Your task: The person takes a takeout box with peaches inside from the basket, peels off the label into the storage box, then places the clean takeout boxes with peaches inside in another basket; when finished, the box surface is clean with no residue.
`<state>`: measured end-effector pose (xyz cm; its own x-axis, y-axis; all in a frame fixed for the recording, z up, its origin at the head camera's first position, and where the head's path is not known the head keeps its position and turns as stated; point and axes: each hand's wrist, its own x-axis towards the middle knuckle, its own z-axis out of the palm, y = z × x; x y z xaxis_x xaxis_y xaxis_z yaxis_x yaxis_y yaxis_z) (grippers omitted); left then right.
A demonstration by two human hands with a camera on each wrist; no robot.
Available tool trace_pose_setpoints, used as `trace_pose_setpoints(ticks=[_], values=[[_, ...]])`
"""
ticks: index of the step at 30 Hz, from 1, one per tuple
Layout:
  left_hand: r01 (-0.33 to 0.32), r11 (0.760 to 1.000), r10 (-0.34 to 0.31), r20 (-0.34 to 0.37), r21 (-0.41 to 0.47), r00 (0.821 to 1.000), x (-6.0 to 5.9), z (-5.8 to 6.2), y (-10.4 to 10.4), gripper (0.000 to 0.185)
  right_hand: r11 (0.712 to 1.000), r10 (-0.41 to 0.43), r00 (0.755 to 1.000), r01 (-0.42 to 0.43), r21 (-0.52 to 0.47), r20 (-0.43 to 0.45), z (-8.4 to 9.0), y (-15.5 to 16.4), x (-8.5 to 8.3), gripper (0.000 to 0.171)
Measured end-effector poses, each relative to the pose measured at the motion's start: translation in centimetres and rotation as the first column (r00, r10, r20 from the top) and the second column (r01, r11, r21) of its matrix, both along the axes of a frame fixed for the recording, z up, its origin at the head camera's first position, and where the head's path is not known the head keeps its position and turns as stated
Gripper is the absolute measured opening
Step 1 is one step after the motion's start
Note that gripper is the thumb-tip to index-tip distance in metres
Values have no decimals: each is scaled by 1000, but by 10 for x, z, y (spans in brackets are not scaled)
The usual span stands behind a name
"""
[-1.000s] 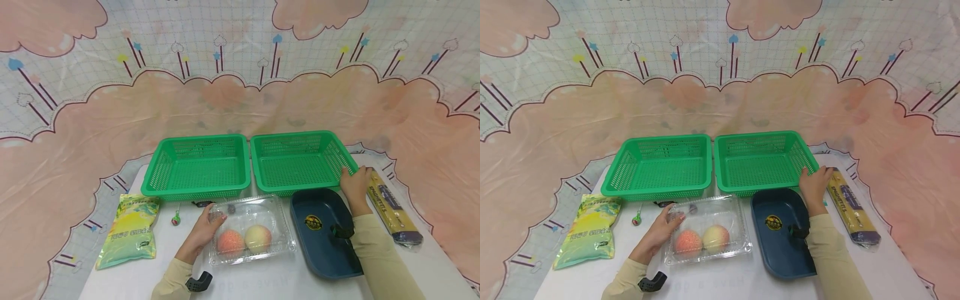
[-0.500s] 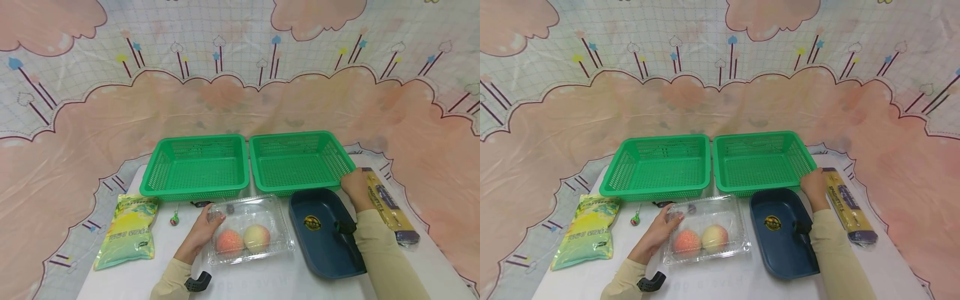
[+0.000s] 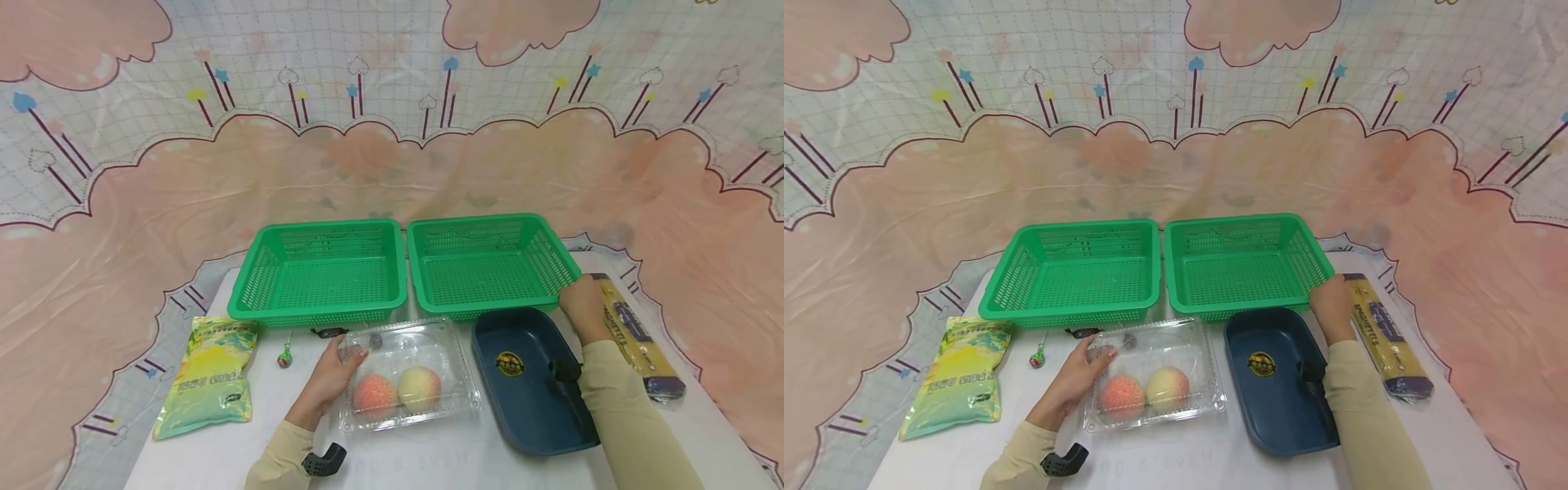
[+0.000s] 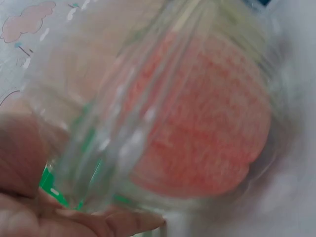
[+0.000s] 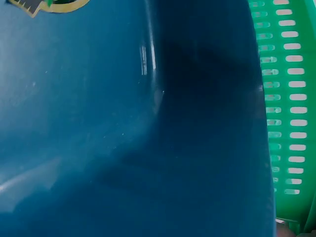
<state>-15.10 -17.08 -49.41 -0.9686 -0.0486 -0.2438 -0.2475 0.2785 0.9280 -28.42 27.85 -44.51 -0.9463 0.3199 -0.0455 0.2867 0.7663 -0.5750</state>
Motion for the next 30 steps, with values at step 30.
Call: trace_pose_setpoints(ticks=[30], values=[[-19,984,39,-108,179,993,16,47,19,53,998,-6,1000,4,57,29,4,-3,2,50]])
